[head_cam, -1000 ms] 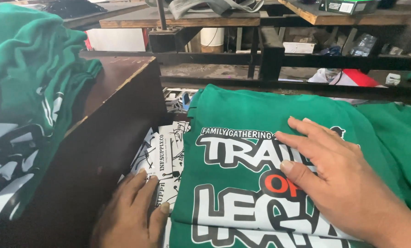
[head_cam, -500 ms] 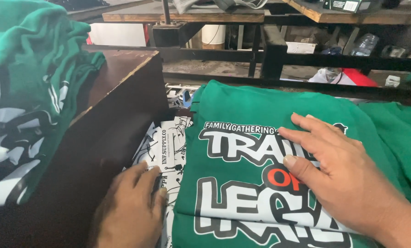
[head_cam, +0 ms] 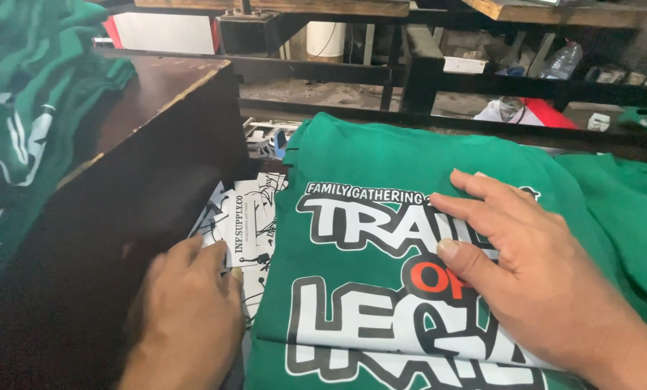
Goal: Attaching plastic hang tags to green t-shirts and folding them for packaging.
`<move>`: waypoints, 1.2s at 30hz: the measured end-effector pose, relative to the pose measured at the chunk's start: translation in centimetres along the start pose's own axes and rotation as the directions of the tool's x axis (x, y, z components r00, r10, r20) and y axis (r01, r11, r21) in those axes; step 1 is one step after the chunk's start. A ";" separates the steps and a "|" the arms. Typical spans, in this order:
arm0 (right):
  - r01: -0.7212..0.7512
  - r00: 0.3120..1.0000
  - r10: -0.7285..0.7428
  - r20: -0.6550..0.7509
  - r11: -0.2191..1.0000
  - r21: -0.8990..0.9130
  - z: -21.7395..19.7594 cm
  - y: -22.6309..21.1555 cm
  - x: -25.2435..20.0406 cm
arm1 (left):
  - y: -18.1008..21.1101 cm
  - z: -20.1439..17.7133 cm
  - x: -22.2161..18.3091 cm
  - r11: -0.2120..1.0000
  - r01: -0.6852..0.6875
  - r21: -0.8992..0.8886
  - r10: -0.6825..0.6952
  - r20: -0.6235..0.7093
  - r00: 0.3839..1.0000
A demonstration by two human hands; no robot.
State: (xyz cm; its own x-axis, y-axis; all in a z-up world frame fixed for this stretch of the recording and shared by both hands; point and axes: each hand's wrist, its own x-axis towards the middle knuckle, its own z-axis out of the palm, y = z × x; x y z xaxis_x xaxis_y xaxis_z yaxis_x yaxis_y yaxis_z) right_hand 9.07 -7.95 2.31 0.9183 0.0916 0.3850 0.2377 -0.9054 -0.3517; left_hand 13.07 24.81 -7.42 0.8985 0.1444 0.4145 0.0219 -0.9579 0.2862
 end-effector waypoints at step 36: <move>0.075 0.995 -0.078 0.058 0.996 0.041 -4.0 0.8 -5.3 | 17.1 -6.2 -2.8 0.681 -0.678 -0.277 0.689 -0.072 0.722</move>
State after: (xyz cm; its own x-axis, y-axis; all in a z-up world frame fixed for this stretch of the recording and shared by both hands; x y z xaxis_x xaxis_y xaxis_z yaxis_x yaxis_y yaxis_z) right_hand 3.08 -10.79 3.38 0.9140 0.1858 0.3607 0.3191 -0.8782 -0.3562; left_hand 8.21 9.58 1.61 0.6317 -0.5374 0.5587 -0.7156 -0.6814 0.1536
